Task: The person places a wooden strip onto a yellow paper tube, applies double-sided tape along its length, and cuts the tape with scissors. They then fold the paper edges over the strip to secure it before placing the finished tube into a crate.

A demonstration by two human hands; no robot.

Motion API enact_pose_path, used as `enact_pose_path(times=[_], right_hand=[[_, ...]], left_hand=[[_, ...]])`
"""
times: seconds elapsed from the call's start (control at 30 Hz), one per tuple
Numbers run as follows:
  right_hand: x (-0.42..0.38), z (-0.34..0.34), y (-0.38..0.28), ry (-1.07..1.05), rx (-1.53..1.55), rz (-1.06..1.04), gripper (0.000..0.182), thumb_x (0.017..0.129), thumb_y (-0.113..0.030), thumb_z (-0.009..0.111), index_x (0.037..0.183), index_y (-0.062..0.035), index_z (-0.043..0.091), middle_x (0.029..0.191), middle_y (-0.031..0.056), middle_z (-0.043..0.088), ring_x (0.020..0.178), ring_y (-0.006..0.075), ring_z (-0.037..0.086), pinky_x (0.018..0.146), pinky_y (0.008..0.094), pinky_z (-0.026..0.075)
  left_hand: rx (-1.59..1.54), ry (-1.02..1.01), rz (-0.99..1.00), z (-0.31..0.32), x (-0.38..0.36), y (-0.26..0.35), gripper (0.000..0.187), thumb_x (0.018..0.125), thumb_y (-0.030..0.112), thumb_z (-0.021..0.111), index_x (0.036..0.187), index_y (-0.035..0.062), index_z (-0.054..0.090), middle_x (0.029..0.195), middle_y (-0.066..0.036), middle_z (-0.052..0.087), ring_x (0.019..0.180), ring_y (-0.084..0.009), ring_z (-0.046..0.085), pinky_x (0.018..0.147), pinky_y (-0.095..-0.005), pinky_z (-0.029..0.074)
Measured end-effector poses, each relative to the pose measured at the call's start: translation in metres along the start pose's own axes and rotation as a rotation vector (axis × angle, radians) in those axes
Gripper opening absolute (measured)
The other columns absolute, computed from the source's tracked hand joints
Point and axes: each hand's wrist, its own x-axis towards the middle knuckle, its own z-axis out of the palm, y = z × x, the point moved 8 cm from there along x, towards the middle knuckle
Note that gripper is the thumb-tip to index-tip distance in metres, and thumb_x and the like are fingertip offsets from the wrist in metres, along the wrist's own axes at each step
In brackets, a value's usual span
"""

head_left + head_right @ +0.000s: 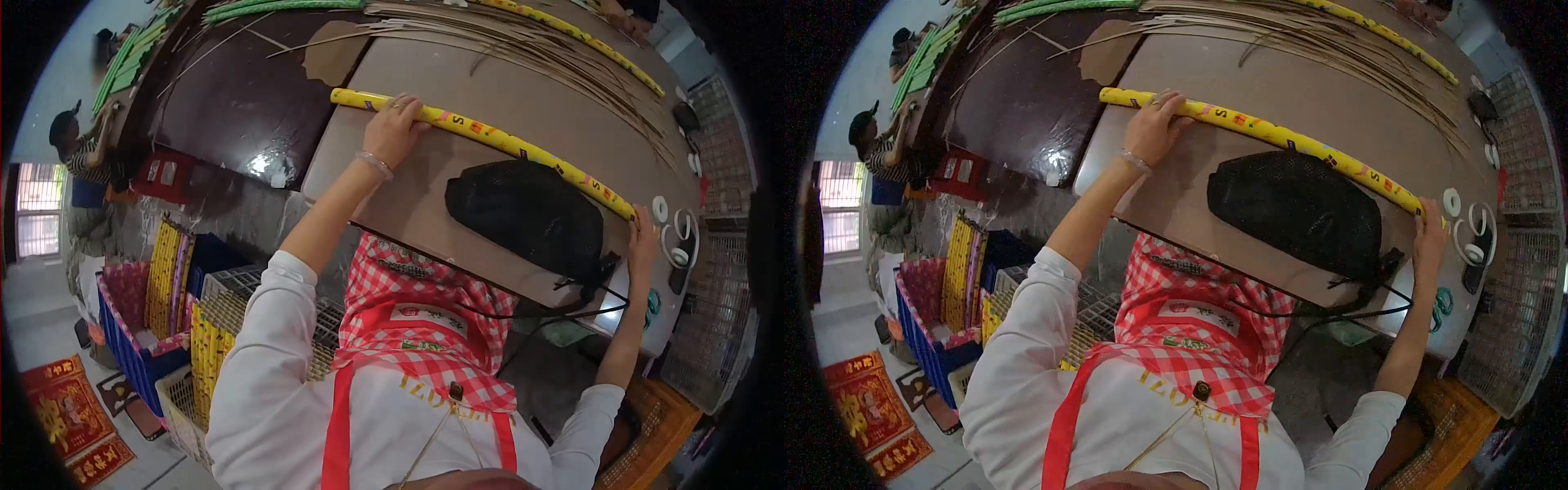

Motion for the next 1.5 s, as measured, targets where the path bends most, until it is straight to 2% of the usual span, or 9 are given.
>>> enact_pose_path(times=[0.27,0.47,0.83,0.97,1.0,1.17,1.23,1.4,1.5], right_hand=[[0.000,0.003,0.005,-0.011,-0.161,0.047,0.039,0.086,-0.012,0.054,0.124,-0.0179,0.050,0.117,0.0128,0.044,0.102,0.0285,0.049,0.086,0.0389,0.040],[0.012,0.006,0.003,-0.113,0.109,0.054,0.039,0.085,-0.014,0.056,0.124,-0.0143,0.051,0.104,0.0142,0.051,0.096,0.0273,0.053,0.079,0.0353,0.043],[0.038,0.016,0.006,-0.191,-0.222,0.001,0.032,0.090,-0.019,0.045,0.121,-0.0125,0.046,0.119,0.0108,0.051,0.110,0.0306,0.047,0.102,0.0487,0.023],[0.049,0.003,-0.003,-0.216,-0.218,-0.010,0.034,0.088,-0.018,0.049,0.121,-0.0153,0.046,0.117,0.0102,0.051,0.112,0.0296,0.046,0.101,0.0501,0.025],[0.051,0.004,-0.006,-0.317,-0.203,0.025,0.034,0.086,-0.018,0.052,0.119,-0.0154,0.048,0.116,0.0098,0.051,0.111,0.0294,0.046,0.100,0.0486,0.026],[0.051,-0.003,-0.006,-0.415,-0.103,0.055,0.030,0.081,-0.017,0.060,0.110,-0.0115,0.053,0.107,0.0093,0.055,0.105,0.0290,0.050,0.092,0.0427,0.037],[0.044,-0.004,-0.003,-0.278,0.227,0.006,0.026,0.080,-0.018,0.060,0.104,-0.0083,0.054,0.098,0.0101,0.058,0.095,0.0306,0.054,0.081,0.0400,0.042],[0.031,-0.007,-0.007,-0.391,0.101,0.000,0.024,0.081,-0.019,0.059,0.104,-0.0123,0.054,0.098,0.0098,0.058,0.092,0.0306,0.055,0.077,0.0395,0.044],[0.027,-0.006,-0.002,-0.197,0.139,-0.050,0.023,0.081,-0.021,0.058,0.103,-0.0145,0.055,0.104,0.0077,0.055,0.093,0.0293,0.054,0.078,0.0396,0.044]], left_hand=[[0.050,0.033,0.056,0.016,-0.001,-0.007,0.045,0.078,0.032,0.063,0.111,0.0029,0.052,0.116,-0.011,0.054,0.116,-0.0271,0.044,0.099,-0.0381,0.034],[0.070,-0.079,0.047,0.028,0.008,-0.009,0.049,0.075,0.032,0.065,0.110,0.0007,0.051,0.117,-0.014,0.051,0.118,-0.0298,0.041,0.104,-0.0398,0.028],[0.367,-0.388,0.110,0.074,0.059,-0.040,0.073,0.086,0.056,0.038,0.131,-0.0011,0.035,0.141,-0.017,0.024,0.133,-0.0302,0.018,0.107,-0.0391,0.018],[0.313,-0.524,-0.012,0.066,0.074,-0.026,0.050,0.089,0.047,0.042,0.130,0.0195,0.042,0.130,-0.016,0.039,0.122,-0.0312,0.034,0.101,-0.0416,0.028],[0.360,-0.380,0.223,0.098,0.078,-0.046,0.037,0.088,0.039,0.048,0.121,0.0228,0.050,0.116,-0.013,0.049,0.109,-0.0308,0.043,0.094,-0.0406,0.035],[0.027,-0.434,0.048,0.075,0.083,-0.040,0.031,0.085,0.037,0.054,0.103,0.0113,0.058,0.096,-0.012,0.058,0.099,-0.0311,0.051,0.083,-0.0391,0.043],[-0.055,-0.473,0.035,0.075,0.077,-0.049,0.029,0.085,0.033,0.054,0.101,0.0088,0.058,0.096,-0.012,0.058,0.095,-0.0309,0.054,0.080,-0.0394,0.044],[-0.216,-0.306,0.130,0.053,0.065,-0.017,0.025,0.086,0.028,0.054,0.101,0.0083,0.060,0.097,-0.012,0.060,0.087,-0.0300,0.057,0.075,-0.0392,0.046],[-0.253,-0.234,0.124,0.053,0.055,-0.008,0.026,0.083,0.022,0.057,0.106,0.0127,0.062,0.102,-0.009,0.062,0.095,-0.0273,0.057,0.083,-0.0397,0.043]])
